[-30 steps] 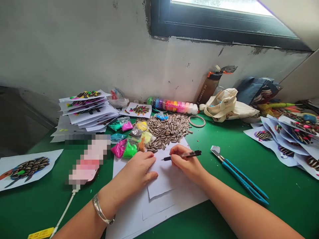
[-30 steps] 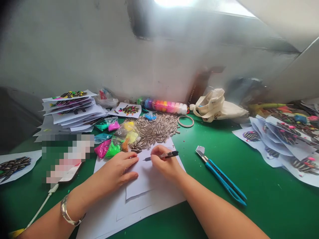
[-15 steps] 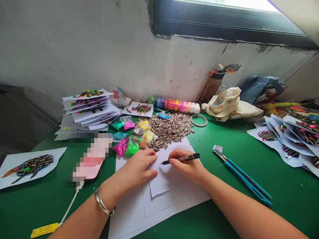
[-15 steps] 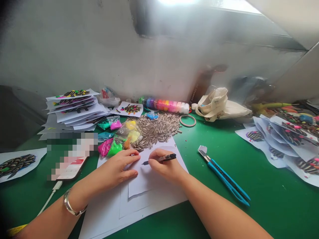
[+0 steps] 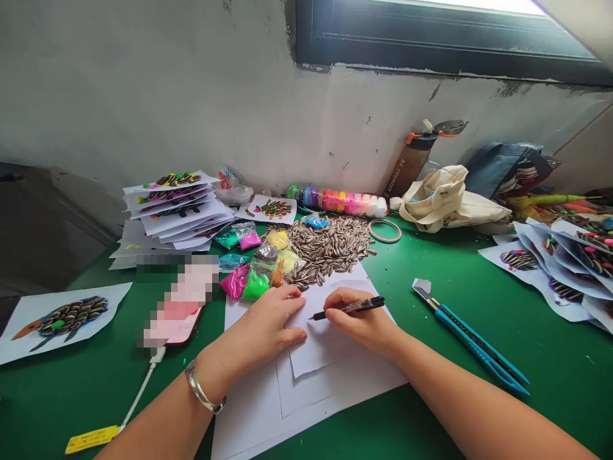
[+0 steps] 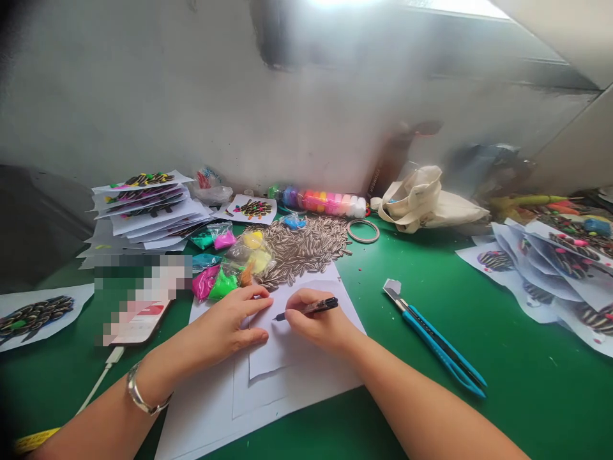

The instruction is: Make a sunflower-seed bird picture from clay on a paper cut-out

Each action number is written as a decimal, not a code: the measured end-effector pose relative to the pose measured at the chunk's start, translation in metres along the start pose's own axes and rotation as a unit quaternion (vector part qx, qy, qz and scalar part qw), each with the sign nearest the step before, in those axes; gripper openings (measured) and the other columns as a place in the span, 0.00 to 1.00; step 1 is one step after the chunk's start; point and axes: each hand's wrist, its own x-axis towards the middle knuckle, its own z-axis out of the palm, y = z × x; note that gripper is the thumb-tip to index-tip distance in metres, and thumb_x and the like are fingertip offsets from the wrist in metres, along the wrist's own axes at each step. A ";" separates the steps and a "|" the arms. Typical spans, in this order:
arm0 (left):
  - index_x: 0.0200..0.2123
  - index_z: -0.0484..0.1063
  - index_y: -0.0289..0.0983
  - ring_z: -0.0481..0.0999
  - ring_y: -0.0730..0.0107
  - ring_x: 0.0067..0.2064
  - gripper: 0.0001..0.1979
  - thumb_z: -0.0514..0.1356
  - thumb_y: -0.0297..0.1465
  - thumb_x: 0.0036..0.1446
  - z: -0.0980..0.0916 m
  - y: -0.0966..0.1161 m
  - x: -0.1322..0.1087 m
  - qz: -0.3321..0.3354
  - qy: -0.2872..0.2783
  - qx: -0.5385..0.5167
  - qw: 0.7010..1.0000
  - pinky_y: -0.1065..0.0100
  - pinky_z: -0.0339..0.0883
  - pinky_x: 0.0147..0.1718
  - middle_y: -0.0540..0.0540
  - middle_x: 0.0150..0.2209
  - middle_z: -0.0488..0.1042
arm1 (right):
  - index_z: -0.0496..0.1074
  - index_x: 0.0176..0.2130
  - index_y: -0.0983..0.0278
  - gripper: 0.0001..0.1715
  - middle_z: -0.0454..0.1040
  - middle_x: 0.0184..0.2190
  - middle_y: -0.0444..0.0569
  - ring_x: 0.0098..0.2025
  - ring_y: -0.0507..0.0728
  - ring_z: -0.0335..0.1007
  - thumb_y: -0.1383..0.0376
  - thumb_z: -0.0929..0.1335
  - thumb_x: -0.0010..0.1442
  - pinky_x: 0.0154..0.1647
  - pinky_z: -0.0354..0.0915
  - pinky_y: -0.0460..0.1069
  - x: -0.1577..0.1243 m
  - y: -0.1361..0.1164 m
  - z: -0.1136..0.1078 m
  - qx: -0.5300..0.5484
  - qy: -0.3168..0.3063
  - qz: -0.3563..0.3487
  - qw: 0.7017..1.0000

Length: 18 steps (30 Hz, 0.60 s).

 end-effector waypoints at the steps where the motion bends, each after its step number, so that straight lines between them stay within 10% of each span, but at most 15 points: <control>1: 0.44 0.75 0.40 0.70 0.60 0.48 0.13 0.61 0.31 0.54 0.000 0.000 0.000 -0.001 0.001 0.000 1.000 0.62 0.66 0.49 0.45 0.48 0.69 | 0.73 0.31 0.62 0.05 0.72 0.25 0.42 0.28 0.52 0.64 0.68 0.66 0.56 0.28 0.58 0.46 0.000 0.000 0.000 0.000 -0.001 -0.002 1.000; 18: 0.45 0.75 0.40 0.69 0.57 0.51 0.15 0.61 0.32 0.54 0.002 -0.001 0.000 -0.010 -0.001 -0.006 1.000 0.60 0.66 0.51 0.44 0.51 0.68 | 0.73 0.31 0.61 0.05 0.72 0.25 0.42 0.28 0.52 0.64 0.68 0.66 0.55 0.28 0.58 0.46 -0.001 0.000 0.000 -0.004 -0.003 -0.004 1.000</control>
